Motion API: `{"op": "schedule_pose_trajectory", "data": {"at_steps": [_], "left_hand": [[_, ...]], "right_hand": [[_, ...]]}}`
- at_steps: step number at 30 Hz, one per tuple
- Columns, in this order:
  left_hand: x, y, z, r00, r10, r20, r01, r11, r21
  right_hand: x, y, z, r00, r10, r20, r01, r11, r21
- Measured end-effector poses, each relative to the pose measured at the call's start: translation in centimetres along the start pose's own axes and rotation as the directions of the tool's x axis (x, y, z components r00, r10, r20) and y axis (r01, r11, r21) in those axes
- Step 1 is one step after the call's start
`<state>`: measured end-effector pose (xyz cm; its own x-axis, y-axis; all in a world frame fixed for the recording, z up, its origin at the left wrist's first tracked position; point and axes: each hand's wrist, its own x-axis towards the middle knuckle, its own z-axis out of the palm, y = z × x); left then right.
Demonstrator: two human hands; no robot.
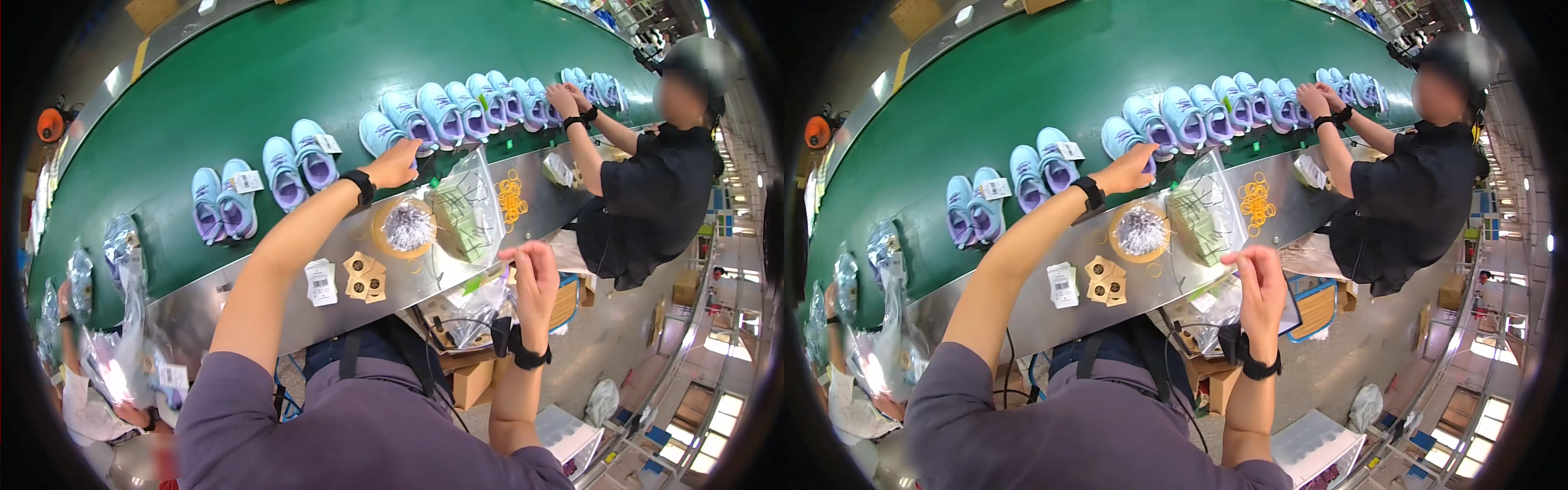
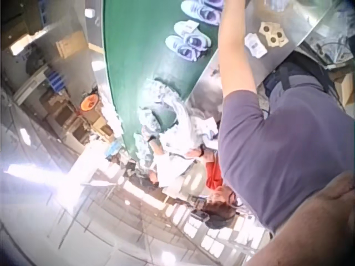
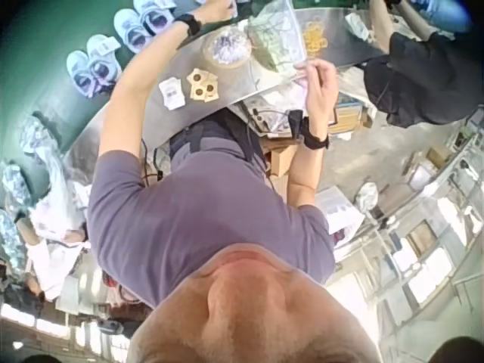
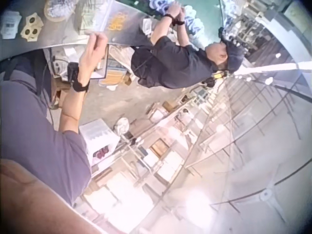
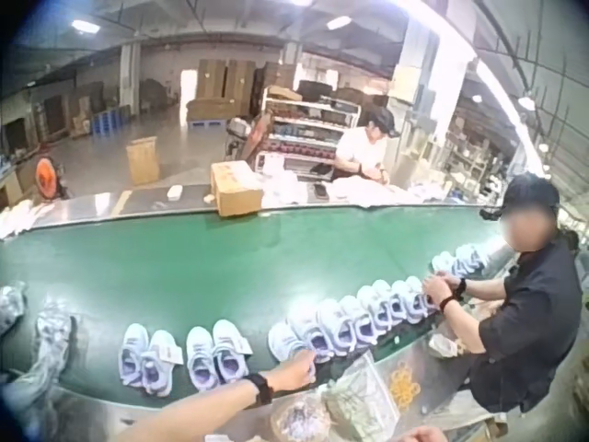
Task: The person attaches paper tags to a row of light blue and purple sneakers on a green conveyor belt. They pick up tags from a pile, use a plastic pin to secure them to the shoe tongue, and then move the tagged shoes down the line.
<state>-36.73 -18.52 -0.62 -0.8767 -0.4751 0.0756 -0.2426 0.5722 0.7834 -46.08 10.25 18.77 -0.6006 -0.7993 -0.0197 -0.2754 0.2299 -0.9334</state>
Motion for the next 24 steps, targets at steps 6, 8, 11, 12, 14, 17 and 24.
{"op": "schedule_pose_trajectory", "data": {"at_steps": [6,8,11,12,14,17,24], "left_hand": [[3.9,-0.9,3.7,0.953,-0.266,-0.146,0.274,0.961,0.035],[4.1,-1.0,4.0,0.976,-0.213,-0.053,0.218,0.968,0.124],[3.2,-2.6,2.4,0.992,-0.079,-0.095,0.091,0.987,0.130],[2.7,-3.2,1.7,0.997,-0.036,-0.070,0.046,0.989,0.138],[0.3,-4.7,-0.8,0.997,-0.049,-0.055,0.057,0.987,0.148],[-2.8,-5.1,-4.3,0.997,-0.080,0.019,0.074,0.977,0.198],[0.6,-7.7,-6.9,0.809,0.106,-0.578,-0.074,0.994,0.079]], "right_hand": [[0.5,1.6,-3.7,0.993,0.050,-0.109,-0.062,0.993,-0.103],[2.3,0.9,-4.3,0.994,0.015,-0.105,-0.034,0.983,-0.181],[6.6,-1.4,-4.2,0.996,-0.057,-0.075,0.024,0.923,-0.383],[8.2,-2.4,-3.8,0.996,-0.079,-0.040,0.063,0.952,-0.300],[11.7,-4.4,-2.5,0.986,-0.156,0.066,0.169,0.940,-0.297],[17.3,-6.4,1.4,0.945,-0.209,0.251,0.278,0.918,-0.282],[27.9,-3.0,13.1,0.551,0.340,0.762,0.369,0.719,-0.588]]}}
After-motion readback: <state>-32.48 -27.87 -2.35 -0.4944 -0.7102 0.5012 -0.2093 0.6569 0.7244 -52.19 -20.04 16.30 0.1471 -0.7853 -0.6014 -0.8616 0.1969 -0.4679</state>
